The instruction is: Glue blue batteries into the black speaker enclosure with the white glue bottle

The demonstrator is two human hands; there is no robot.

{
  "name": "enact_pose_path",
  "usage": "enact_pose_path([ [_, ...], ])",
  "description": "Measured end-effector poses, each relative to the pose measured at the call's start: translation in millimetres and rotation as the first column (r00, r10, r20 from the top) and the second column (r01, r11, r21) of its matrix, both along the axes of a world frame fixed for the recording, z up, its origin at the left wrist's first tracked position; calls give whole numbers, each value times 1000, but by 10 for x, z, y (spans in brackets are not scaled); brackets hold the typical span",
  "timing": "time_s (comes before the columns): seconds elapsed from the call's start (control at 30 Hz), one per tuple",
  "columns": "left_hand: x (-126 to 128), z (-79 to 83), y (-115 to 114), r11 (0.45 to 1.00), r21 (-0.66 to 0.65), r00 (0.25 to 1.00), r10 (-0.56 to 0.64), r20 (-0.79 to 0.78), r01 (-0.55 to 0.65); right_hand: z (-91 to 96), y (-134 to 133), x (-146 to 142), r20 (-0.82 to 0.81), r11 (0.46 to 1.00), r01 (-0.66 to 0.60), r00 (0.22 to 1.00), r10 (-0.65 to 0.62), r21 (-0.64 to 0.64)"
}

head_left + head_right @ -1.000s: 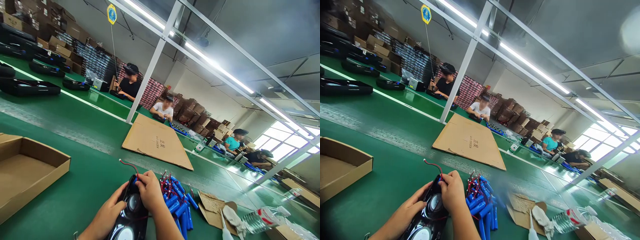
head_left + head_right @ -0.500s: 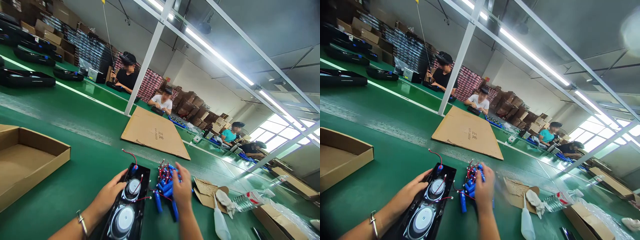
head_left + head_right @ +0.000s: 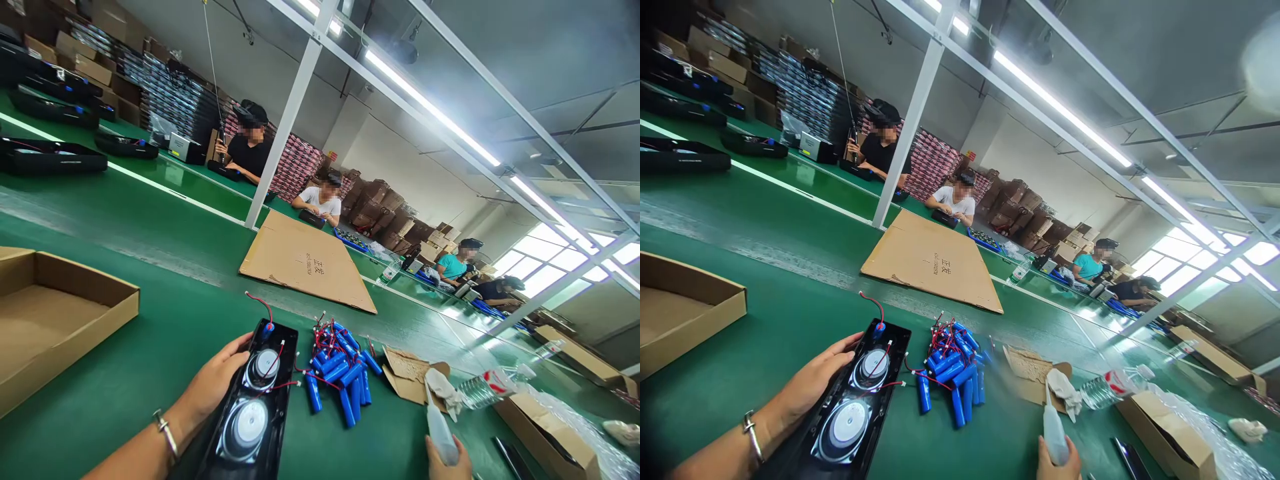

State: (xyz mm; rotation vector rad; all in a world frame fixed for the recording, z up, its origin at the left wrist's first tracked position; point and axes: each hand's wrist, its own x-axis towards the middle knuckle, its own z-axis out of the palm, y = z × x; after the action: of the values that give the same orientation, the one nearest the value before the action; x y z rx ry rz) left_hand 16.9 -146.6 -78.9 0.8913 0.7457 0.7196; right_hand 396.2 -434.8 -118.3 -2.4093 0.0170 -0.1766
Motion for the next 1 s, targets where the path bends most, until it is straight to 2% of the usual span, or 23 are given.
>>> enact_pose_path([
  [0.07,-5,-1,-3,1000,5,1000,5,-1,-5,117,114,-58,44,990,41,998,-47,132],
  [0.1,-6,1,-5,1000,8,1000,5,-1,-5,207,199,-114,73,964,19,997,-40,267],
  [0.13,-5,6,-5,1000,12,1000,7,0,-7,319,299,-191,107,900,-44,994,-3,434],
  [0.17,-4,13,-5,1000,15,1000,11,-1,-10,451,411,-290,157,786,-137,986,51,602],
  [0.2,-2,20,-4,1000,17,1000,12,-4,-12,598,529,-410,221,614,-256,966,134,747],
  [0.23,1,27,-3,1000,19,1000,16,-8,-16,751,646,-547,265,473,-334,942,209,815],
  [0.27,4,32,-1,1000,21,1000,16,-9,-16,902,760,-696,302,376,-385,917,260,843],
  [0.3,7,36,-1,1000,21,1000,17,-8,-16,1042,865,-852,315,315,-430,880,356,846],
  [0.4,7,37,-4,1000,15,1000,14,-5,-14,1329,1126,-1316,335,191,-480,798,502,856],
  [0.53,-11,20,-16,999,41,999,30,-39,-29,1403,1410,-1830,422,40,-569,653,628,821],
  [0.63,-17,-23,-13,998,61,999,18,-51,-15,1373,1591,-2097,473,-6,-659,533,701,752],
  [0.8,3,-60,-10,997,82,998,-1,-56,5,1386,1783,-2323,539,3,-816,385,749,578],
  [1.0,1,24,-34,996,85,996,-3,-84,10,1395,1992,-2398,550,20,-945,207,809,327],
])
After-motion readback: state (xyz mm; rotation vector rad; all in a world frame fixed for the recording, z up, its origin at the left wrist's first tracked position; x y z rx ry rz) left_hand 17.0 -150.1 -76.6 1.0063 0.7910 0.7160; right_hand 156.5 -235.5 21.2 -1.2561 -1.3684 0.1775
